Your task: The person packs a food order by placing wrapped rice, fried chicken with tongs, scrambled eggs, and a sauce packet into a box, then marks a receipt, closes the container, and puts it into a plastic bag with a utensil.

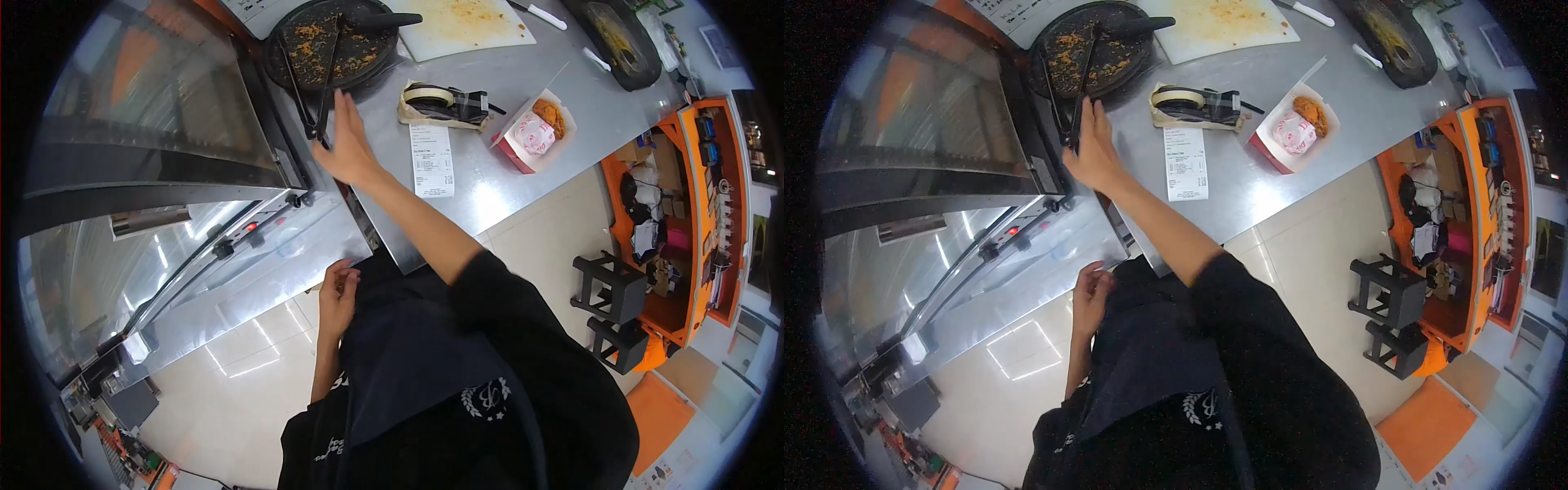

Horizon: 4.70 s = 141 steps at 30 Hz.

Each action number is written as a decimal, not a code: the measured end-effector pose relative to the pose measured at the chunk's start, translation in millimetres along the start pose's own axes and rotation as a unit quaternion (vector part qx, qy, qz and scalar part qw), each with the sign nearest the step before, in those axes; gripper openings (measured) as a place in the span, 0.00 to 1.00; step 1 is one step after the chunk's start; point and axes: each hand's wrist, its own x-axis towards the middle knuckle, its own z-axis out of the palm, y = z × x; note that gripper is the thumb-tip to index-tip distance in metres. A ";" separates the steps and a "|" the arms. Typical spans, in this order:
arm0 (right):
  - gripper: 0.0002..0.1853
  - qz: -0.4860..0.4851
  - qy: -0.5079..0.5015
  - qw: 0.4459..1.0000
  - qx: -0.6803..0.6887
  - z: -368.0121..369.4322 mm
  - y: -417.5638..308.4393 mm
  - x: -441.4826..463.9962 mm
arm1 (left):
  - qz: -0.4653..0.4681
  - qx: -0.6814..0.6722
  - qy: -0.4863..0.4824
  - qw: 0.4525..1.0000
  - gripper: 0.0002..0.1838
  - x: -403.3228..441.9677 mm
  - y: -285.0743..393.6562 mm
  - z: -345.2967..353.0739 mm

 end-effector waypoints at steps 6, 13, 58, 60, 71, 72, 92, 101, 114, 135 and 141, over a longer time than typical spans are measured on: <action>0.11 0.185 -0.191 0.944 0.194 -184.7 61.2 -127.4 | 0.033 -0.006 -0.055 0.998 0.14 42.0 20.1 51.5; 0.13 0.296 -0.385 0.874 0.014 -296.4 130.9 -152.6 | 0.128 0.117 0.130 0.976 0.21 85.1 20.3 141.1; 0.13 0.245 0.068 0.965 0.066 -912.6 679.5 350.6 | 0.038 -0.096 0.188 0.977 0.31 303.0 216.0 634.0; 0.14 0.174 0.074 0.981 0.032 -920.2 712.6 439.4 | 0.015 -0.146 0.209 0.967 0.29 310.4 218.9 644.1; 0.26 0.042 -0.033 0.935 -0.350 -834.7 788.8 802.6 | -0.028 -0.254 0.345 0.903 0.25 299.0 240.8 715.7; 0.27 0.059 -0.072 0.930 -0.354 -836.4 795.5 811.1 | -0.037 -0.248 0.350 0.903 0.24 295.7 242.0 718.7; 0.26 0.057 0.089 0.963 -0.249 -944.8 828.1 832.3 | -0.031 -0.223 0.374 0.900 0.26 286.9 234.4 732.4; 0.05 0.141 -0.349 0.921 0.105 -784.7 519.5 405.8 | -0.037 -0.225 0.343 0.911 0.25 280.5 229.7 719.7; 0.13 -0.112 -0.292 0.950 0.002 -622.1 485.7 249.2 | 0.018 -0.200 0.240 0.950 0.26 273.9 202.0 701.6; 0.11 0.177 -0.236 0.954 0.057 -689.5 533.5 198.0 | 0.258 0.362 -0.013 0.896 0.14 266.7 264.7 666.1; 0.11 0.217 -0.191 0.955 0.072 -716.8 559.9 190.4 | 0.210 0.406 -0.010 0.889 0.18 269.0 265.2 669.7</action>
